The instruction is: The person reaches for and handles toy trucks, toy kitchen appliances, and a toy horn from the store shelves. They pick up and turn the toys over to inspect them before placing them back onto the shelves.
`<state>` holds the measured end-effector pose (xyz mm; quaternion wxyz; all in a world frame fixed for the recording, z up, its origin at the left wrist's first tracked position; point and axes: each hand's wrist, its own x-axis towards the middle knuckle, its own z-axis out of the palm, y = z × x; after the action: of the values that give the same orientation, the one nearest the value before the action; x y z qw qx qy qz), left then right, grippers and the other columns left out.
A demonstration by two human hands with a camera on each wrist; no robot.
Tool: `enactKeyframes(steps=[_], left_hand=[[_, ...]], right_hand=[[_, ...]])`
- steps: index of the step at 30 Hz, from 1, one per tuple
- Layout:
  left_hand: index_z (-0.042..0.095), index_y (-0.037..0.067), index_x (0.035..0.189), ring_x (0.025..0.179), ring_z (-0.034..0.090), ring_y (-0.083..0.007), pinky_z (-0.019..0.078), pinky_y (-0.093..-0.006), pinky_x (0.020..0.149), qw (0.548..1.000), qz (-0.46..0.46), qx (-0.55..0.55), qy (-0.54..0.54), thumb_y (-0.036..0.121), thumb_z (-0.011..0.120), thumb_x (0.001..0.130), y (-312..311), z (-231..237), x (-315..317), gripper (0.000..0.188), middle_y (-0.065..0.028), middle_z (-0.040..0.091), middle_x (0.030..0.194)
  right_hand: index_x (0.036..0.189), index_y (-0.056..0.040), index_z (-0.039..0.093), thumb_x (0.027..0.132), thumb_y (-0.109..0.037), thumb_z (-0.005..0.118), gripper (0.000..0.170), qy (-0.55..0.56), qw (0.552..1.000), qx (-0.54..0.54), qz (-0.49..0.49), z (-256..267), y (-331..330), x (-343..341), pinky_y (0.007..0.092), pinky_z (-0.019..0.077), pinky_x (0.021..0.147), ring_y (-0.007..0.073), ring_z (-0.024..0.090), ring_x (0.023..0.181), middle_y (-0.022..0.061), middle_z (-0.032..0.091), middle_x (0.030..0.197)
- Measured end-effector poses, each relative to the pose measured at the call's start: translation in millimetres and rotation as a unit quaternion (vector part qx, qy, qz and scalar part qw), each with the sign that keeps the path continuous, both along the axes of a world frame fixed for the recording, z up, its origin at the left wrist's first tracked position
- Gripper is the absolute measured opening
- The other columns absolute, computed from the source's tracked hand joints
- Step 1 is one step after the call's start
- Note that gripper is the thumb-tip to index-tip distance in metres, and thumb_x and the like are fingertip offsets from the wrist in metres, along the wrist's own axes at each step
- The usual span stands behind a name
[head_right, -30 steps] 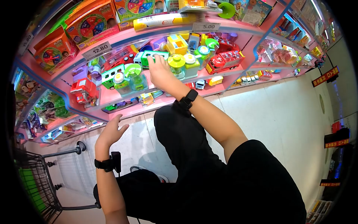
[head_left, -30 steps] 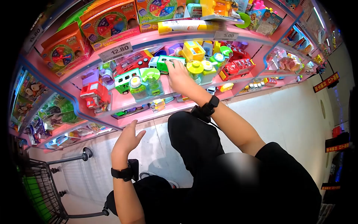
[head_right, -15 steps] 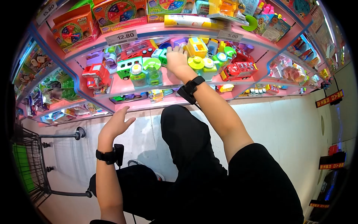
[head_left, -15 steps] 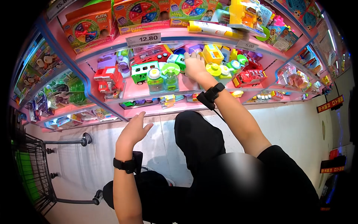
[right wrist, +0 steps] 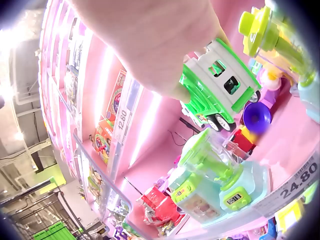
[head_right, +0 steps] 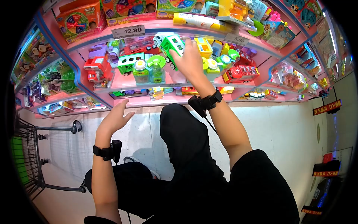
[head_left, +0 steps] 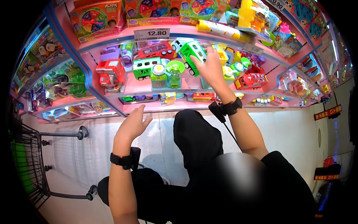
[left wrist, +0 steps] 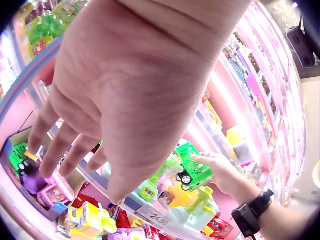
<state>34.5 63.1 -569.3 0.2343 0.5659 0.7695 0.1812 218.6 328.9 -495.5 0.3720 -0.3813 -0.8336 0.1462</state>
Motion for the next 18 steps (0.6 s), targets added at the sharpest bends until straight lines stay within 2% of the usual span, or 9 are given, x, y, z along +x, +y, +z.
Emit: enactKeyframes(steps=[3,4,7,8,11,12,14,17,18], left_hand=[[0.043,-0.006,0.138,0.121,0.054,-0.0437,0.0446,-0.0466,0.101,1.0,0.001,0.005,-0.01,0.03,0.064,0.092,2.2,1.6,1.7,0.062,-0.0331,0.056,0.128],[0.043,-0.006,0.138,0.121,0.054,-0.0437,0.0446,-0.0465,0.101,1.0,0.001,0.008,-0.009,0.03,0.064,0.092,2.6,1.4,1.3,0.061,-0.033,0.056,0.128],[0.041,-0.006,0.139,0.123,0.053,-0.0431,0.0441,-0.0455,0.102,0.999,0.024,-0.006,-0.041,0.031,0.064,0.093,5.4,18.7,5.5,0.063,-0.0332,0.055,0.129],[0.041,-0.005,0.14,0.124,0.052,-0.0429,0.0438,-0.045,0.103,0.997,0.037,-0.015,-0.059,0.032,0.064,0.093,8.3,24.5,6.9,0.065,-0.0334,0.055,0.13],[0.028,0.004,0.151,0.117,0.059,-0.0353,0.0472,-0.0426,0.098,0.988,0.08,0.087,-0.099,0.032,0.068,0.092,16.5,14.6,5.8,0.077,-0.0277,0.053,0.134],[0.024,0.006,0.153,0.117,0.059,-0.0346,0.0475,-0.0427,0.098,0.98,0.085,0.128,-0.125,0.031,0.069,0.091,18.8,18.0,8.1,0.081,-0.0266,0.051,0.137],[0.018,0.01,0.155,0.116,0.06,-0.0332,0.0483,-0.0429,0.097,0.959,0.091,0.209,-0.17,0.029,0.073,0.089,25.3,34.7,14.0,0.088,-0.0245,0.047,0.142],[0.01,0.012,0.157,0.118,0.059,-0.0337,0.0489,-0.0441,0.098,0.953,0.07,0.255,-0.145,0.025,0.076,0.086,28.1,43.4,15.8,0.098,-0.0222,0.043,0.146],[0.019,0.011,0.155,0.12,0.058,-0.0318,0.0492,-0.0431,0.099,0.938,0.066,0.299,-0.163,0.023,0.08,0.082,28.7,47.5,19.8,0.096,-0.0209,0.043,0.147]], right_hand=[[0.124,0.0021,0.052,0.082,-0.031,0.075,0.058,0.076,0.997,-0.019,0.014,-1.8,1.0,7.0,0.0444,0.0492,0.086,0.0386,0.06,0.1,0.0236,0.059,0.112],[0.123,0.0016,0.053,0.084,-0.033,0.075,0.057,0.08,0.996,-0.031,0.019,-0.2,-1.4,11.2,0.0403,0.0498,0.086,0.031,0.063,0.102,0.022,0.062,0.112],[0.124,-0.0001,0.053,0.086,-0.033,0.074,0.054,0.164,0.95,-0.241,0.108,3.7,-10.7,22.6,0.0377,0.0496,0.087,0.0247,0.063,0.106,0.0189,0.063,0.115],[0.126,-0.0027,0.053,0.087,-0.029,0.075,0.052,0.152,0.948,-0.253,0.12,1.0,-11.5,27.8,0.0364,0.0486,0.091,0.0221,0.06,0.111,0.0156,0.062,0.12],[0.129,-0.0044,0.052,0.085,-0.022,0.077,0.054,0.149,0.941,-0.213,0.215,6.1,-35.4,37.3,0.0377,0.0469,0.097,0.0255,0.059,0.114,0.0128,0.061,0.122],[0.13,-0.0046,0.052,0.081,-0.017,0.079,0.058,0.128,0.937,-0.225,0.232,9.2,-43.5,41.8,0.0377,0.0446,0.101,0.0247,0.058,0.117,0.0103,0.059,0.126],[0.127,-0.0039,0.054,0.077,-0.014,0.081,0.058,0.074,0.958,-0.138,0.241,14.5,-59.8,45.2,0.037,0.0444,0.101,0.0242,0.058,0.116,0.0099,0.059,0.126],[0.127,-0.0058,0.057,0.074,-0.011,0.082,0.059,0.043,0.954,-0.077,0.287,11.8,-74.7,42.2,0.0367,0.0444,0.1,0.0273,0.058,0.117,0.0113,0.061,0.123],[0.128,-0.0061,0.057,0.074,-0.011,0.082,0.06,0.042,0.949,-0.074,0.305,10.1,-77.9,39.4,0.0367,0.0444,0.1,0.0276,0.058,0.117,0.0115,0.061,0.123]])
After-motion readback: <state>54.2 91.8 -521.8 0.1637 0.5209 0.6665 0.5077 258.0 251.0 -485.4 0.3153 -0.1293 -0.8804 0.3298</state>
